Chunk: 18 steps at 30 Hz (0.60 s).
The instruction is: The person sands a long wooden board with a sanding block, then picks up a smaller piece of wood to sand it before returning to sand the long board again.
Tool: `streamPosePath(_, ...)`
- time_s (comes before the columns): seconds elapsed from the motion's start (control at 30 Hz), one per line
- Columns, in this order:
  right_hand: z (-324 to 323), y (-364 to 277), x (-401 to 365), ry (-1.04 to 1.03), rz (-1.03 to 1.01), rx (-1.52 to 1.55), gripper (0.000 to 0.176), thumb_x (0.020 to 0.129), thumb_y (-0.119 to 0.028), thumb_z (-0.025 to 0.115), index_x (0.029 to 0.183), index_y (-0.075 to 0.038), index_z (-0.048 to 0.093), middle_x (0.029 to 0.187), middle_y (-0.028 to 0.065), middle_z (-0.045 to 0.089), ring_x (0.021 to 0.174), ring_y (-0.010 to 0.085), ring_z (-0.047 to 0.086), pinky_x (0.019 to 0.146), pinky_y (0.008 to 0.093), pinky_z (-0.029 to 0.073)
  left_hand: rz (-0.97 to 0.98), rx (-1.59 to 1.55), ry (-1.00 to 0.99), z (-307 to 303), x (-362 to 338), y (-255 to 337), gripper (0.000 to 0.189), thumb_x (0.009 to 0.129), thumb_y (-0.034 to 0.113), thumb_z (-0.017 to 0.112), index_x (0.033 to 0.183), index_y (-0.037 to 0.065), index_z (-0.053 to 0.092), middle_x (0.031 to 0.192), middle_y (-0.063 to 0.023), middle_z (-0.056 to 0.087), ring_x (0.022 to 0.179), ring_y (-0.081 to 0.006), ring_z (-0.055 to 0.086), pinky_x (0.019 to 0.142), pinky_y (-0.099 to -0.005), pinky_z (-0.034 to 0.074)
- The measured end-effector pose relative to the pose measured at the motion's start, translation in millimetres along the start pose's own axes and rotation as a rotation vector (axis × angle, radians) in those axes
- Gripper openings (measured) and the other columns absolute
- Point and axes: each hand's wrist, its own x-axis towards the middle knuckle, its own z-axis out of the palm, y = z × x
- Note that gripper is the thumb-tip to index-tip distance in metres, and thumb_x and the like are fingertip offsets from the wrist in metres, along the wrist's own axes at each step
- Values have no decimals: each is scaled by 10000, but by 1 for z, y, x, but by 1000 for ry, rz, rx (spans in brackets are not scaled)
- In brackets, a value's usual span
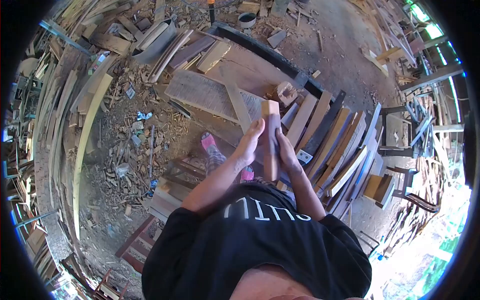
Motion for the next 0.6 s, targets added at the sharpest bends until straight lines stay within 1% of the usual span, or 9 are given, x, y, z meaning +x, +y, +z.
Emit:
streamPosePath(0.03,-5,-3,0,-51,273,250,532,1015,-547,460,1199,-62,576,955,89,674,791,163,661,729,327,557,1,-7,5,-3,2,-1,513,968,389,636,1377,116,490,1229,-57,592,1131,-165,562,981,-351,454)
streamPosePath(0.1,0,6,8,-71,281,531,610,980,-645,419,1183,-97,594,894,82,665,710,191,658,618,321,560,168,265,-71,-10,5,-3,536,951,322,672,1382,74,473,1268,-79,580,1172,-184,557,1027,-379,440)
streamPosePath(0.2,-4,13,14,-99,342,554,629,962,-671,431,1153,-99,608,828,68,644,681,192,643,582,305,543,182,287,-31,-7,1,0,665,885,217,745,1430,53,400,1291,-124,569,1203,-208,553,1058,-389,424)
streamPosePath(0.27,-1,15,18,-456,340,669,618,940,-674,482,1125,-99,615,776,61,620,636,192,623,556,295,527,212,289,51,-2,-1,5,757,845,177,774,1456,43,349,1255,-169,588,1197,-226,562,1044,-385,434)
streamPosePath(0.4,10,18,22,-436,378,756,606,936,-659,512,1106,-85,612,779,68,624,596,187,605,534,287,511,231,361,110,-17,12,1,746,845,208,784,1445,35,376,1155,-143,620,1132,-207,583,998,-366,452)
streamPosePath(0.47,13,17,25,-119,357,606,587,952,-622,524,1099,-61,613,798,80,633,606,173,605,545,291,517,234,221,191,-31,24,-10,663,849,241,780,1370,0,450,1146,-121,616,1045,-158,589,906,-299,477)
streamPosePath(0.5,16,13,26,-122,360,603,587,952,-622,524,1099,-61,613,798,80,633,606,173,605,545,291,517,237,219,194,-45,30,-20,663,849,241,780,1370,0,450,1146,-121,616,1045,-158,589,906,-299,477)
streamPosePath(0.57,21,0,32,90,182,13,553,974,-574,531,1110,-44,613,850,93,661,664,159,623,594,309,528,456,299,439,-75,43,-46,576,857,312,770,1270,-5,523,1103,-118,621,986,-165,595,860,-318,480)
streamPosePath(0.6,16,8,46,119,18,-113,524,984,-507,557,1135,-7,596,920,127,683,737,189,656,665,370,540,459,294,442,-87,43,-54,576,857,312,770,1270,-5,523,1103,-118,621,986,-165,595,860,-318,480)
